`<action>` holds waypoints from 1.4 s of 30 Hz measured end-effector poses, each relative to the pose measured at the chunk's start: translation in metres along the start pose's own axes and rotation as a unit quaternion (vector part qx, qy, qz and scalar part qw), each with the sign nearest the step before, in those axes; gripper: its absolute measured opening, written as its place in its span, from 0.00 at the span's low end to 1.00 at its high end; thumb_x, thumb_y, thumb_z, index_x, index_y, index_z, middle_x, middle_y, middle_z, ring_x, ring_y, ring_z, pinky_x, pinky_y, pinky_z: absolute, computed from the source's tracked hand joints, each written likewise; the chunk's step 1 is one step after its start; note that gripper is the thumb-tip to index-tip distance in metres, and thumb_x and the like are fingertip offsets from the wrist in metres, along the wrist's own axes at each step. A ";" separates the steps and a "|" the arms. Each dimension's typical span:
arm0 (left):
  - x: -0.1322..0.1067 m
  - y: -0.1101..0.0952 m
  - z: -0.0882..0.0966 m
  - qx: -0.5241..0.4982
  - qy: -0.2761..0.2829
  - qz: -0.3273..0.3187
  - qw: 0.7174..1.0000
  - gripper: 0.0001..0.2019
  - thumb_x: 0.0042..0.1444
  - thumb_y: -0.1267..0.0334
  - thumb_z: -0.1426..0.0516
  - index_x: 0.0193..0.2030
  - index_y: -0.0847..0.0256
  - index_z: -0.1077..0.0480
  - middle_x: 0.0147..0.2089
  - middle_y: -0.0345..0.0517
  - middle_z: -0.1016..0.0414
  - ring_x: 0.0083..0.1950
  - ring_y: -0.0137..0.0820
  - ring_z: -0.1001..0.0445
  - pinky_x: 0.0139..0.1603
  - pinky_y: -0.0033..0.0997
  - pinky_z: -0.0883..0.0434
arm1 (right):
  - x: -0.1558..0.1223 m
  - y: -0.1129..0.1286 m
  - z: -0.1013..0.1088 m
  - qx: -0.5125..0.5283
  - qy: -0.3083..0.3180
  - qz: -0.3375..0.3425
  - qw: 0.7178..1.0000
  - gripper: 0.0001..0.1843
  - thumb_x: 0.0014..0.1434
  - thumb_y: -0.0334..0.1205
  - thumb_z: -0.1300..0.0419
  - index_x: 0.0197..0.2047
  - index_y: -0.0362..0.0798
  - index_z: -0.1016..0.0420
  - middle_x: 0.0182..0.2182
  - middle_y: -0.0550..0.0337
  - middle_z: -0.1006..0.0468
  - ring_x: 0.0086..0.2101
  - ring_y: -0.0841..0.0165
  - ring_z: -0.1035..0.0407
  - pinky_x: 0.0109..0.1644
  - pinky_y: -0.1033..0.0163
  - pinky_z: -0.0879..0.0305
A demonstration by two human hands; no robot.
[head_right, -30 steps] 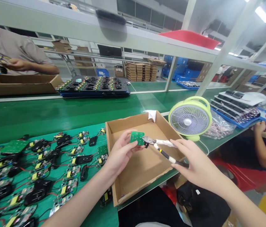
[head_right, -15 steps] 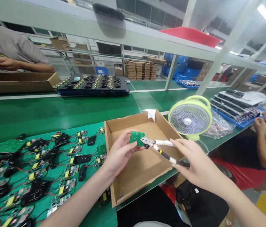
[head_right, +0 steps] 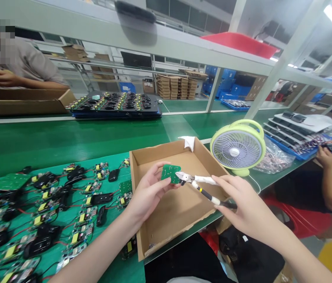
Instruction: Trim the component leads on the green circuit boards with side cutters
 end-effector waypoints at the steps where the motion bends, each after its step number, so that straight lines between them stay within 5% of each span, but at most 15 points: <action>1: 0.000 0.000 0.000 0.000 0.000 0.000 1.000 0.18 0.50 0.66 0.32 0.48 0.58 0.28 0.45 0.46 0.20 0.39 0.35 0.20 0.45 0.38 0.22 | 0.000 0.000 0.000 0.000 -0.003 0.003 1.000 0.32 0.67 0.44 0.41 0.72 0.61 0.42 0.59 0.51 0.26 0.57 0.52 0.29 0.57 0.47 0.27; 6: 0.001 0.000 0.001 -0.053 0.001 0.021 0.998 0.15 0.55 0.57 0.35 0.47 0.60 0.26 0.44 0.50 0.19 0.38 0.38 0.19 0.45 0.41 0.22 | 0.002 0.003 0.002 0.005 -0.015 0.006 1.000 0.30 0.68 0.43 0.41 0.71 0.60 0.42 0.58 0.49 0.25 0.56 0.52 0.28 0.56 0.46 0.26; 17: 0.001 -0.001 0.001 -0.092 0.018 0.050 0.994 0.14 0.58 0.60 0.37 0.49 0.61 0.28 0.45 0.52 0.17 0.40 0.41 0.16 0.48 0.42 0.22 | 0.000 0.005 0.005 0.128 0.022 -0.046 0.991 0.31 0.65 0.50 0.36 0.68 0.62 0.38 0.65 0.55 0.30 0.63 0.55 0.33 0.65 0.49 0.31; 42: 0.001 -0.001 0.001 -0.103 0.030 0.009 0.994 0.16 0.54 0.59 0.32 0.48 0.58 0.25 0.45 0.47 0.17 0.43 0.35 0.18 0.45 0.34 0.20 | -0.003 0.015 0.004 0.024 0.005 0.006 1.000 0.33 0.68 0.45 0.41 0.72 0.60 0.45 0.63 0.50 0.31 0.61 0.55 0.34 0.61 0.49 0.29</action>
Point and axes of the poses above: each hand's wrist, its own x-axis towards the middle knuckle, its own z-axis out of the back of the hand, y = z × x, the point moved 3 cm from there along x, towards the middle knuckle
